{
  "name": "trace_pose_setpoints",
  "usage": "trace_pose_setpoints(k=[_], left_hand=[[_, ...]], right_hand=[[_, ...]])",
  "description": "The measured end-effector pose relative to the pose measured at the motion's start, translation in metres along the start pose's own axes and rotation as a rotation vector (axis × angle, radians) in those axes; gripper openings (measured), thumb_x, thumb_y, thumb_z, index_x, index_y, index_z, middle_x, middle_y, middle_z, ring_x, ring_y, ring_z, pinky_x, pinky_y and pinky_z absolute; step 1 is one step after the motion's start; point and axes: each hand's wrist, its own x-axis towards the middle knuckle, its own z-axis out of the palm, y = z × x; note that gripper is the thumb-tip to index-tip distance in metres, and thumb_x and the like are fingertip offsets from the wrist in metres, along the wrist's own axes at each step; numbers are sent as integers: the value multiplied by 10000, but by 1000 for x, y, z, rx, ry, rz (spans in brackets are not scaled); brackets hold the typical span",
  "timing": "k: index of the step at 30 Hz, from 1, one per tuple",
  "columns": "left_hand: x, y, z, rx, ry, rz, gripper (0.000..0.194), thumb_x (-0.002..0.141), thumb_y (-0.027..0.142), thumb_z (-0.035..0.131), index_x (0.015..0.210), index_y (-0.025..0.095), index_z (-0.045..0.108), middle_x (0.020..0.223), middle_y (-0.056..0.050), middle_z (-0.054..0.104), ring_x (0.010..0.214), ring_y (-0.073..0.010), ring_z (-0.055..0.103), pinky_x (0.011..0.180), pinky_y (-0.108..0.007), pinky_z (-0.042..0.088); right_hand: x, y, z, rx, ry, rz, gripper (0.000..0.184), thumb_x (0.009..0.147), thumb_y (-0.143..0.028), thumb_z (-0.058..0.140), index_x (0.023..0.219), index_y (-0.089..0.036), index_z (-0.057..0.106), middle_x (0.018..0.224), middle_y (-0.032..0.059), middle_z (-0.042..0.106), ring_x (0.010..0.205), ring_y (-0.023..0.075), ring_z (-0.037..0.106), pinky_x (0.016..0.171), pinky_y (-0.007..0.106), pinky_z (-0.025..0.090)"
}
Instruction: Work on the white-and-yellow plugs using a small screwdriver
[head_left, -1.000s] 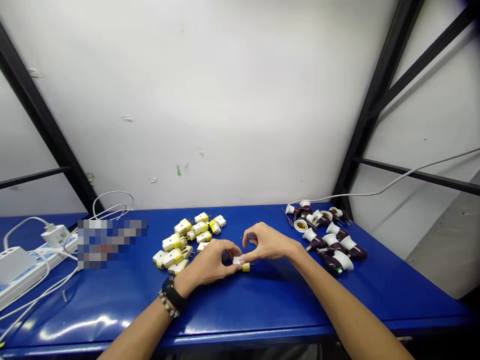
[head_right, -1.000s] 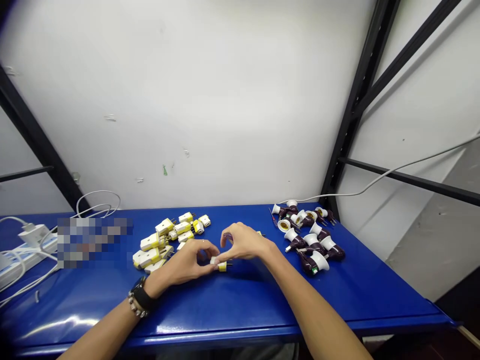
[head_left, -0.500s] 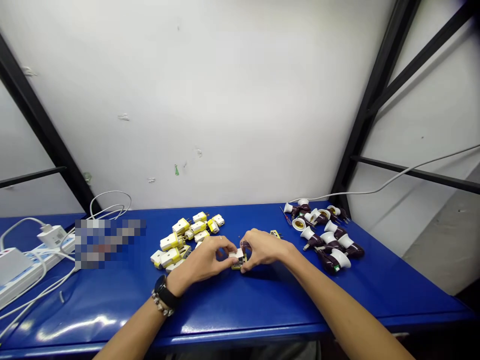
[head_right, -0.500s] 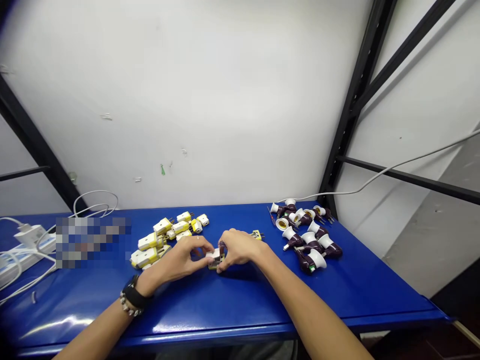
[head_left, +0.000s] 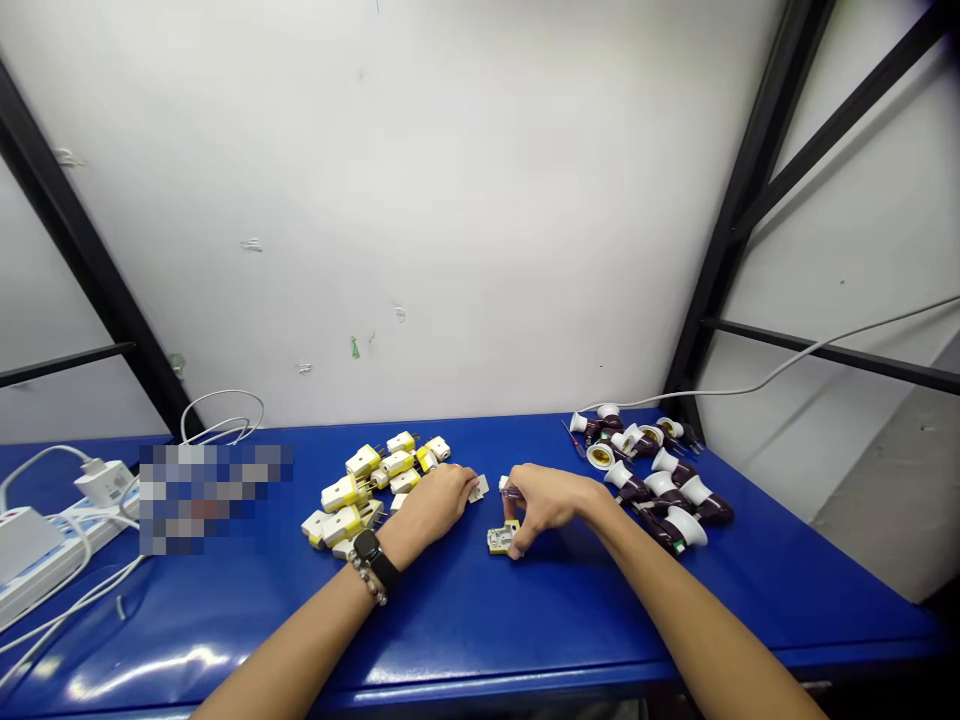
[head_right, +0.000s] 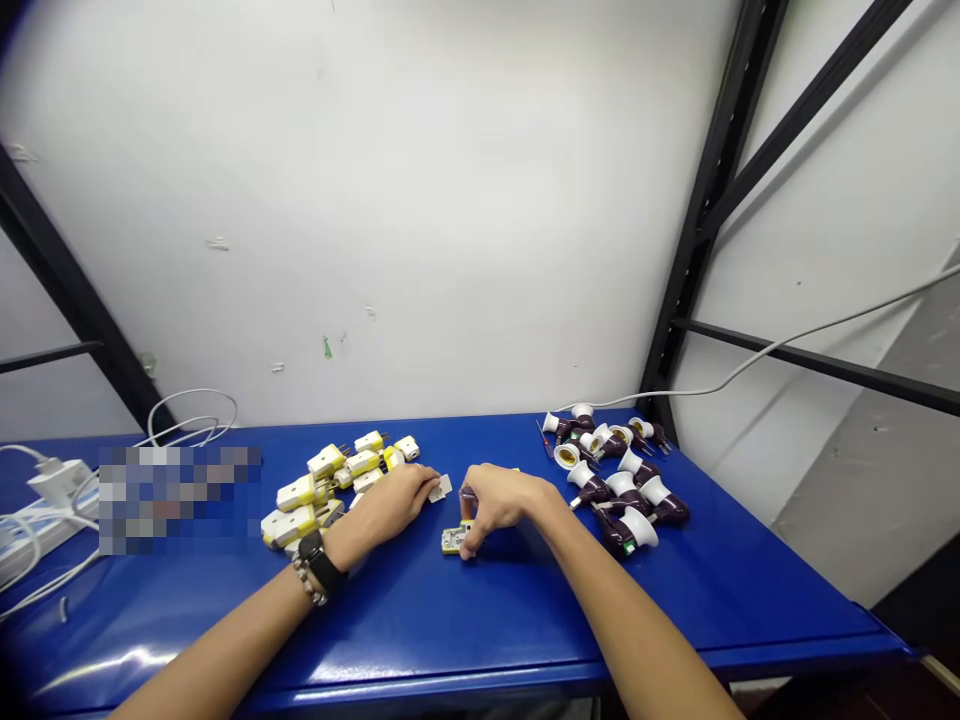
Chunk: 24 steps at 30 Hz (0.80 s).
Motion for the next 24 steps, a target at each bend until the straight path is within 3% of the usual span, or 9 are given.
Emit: trace_pose_setpoints(k=[4,6,9,11,14,19,24], left_hand=[[6,-5,-5,-30,-17,-22,408,1028,258,360,827,174,706,783,-74,721,727,-202,673,666,-280,451],[4,-7,-6,-32,-6,-40,372,1022,302,389,923,180,725,821,-77,727,754,-212,679,683,-288,463],[-3,-6,-5,-19,39,-53,311,921,406,598,1134,205,700,972,-85,738,855,-243,689,719,-304,485],[-7,-5,-3,-18,72,-37,318,857,383,684,1134,227,694,1019,-71,738,900,-249,690,737,-303,492],[-10,-4,-1,-22,111,-8,196,888,312,646,1056,247,722,1006,-53,745,914,-243,692,759,-307,497],[-8,-5,-4,-63,224,22,215,927,324,605,1064,245,753,1035,-68,747,930,-244,691,806,-327,505],[-4,4,-14,-181,367,30,233,941,340,589,1085,228,734,972,-55,746,819,-203,668,754,-308,507]], right_hand=[[0,-1,0,4,-2,-10,476,500,-564,876,779,-198,754,660,-43,617,572,124,519,473,239,288],[0,-2,0,0,-4,-10,470,507,-570,871,770,-199,753,660,-40,623,575,127,524,477,240,293],[0,-2,0,-9,-2,4,483,508,-569,869,798,-201,755,676,-35,635,580,131,531,486,241,302],[-1,-2,0,-11,-7,12,498,502,-573,871,811,-200,756,683,-32,640,584,134,536,491,241,307],[0,-1,-1,-6,-16,18,517,491,-583,872,814,-197,754,681,-32,640,590,136,540,495,241,313],[1,-1,0,-1,-24,11,494,505,-545,869,827,-191,749,668,-37,630,597,138,540,496,240,317],[-5,3,-7,18,-41,-10,427,516,-493,858,772,-176,733,613,-48,586,553,120,496,474,240,285]])
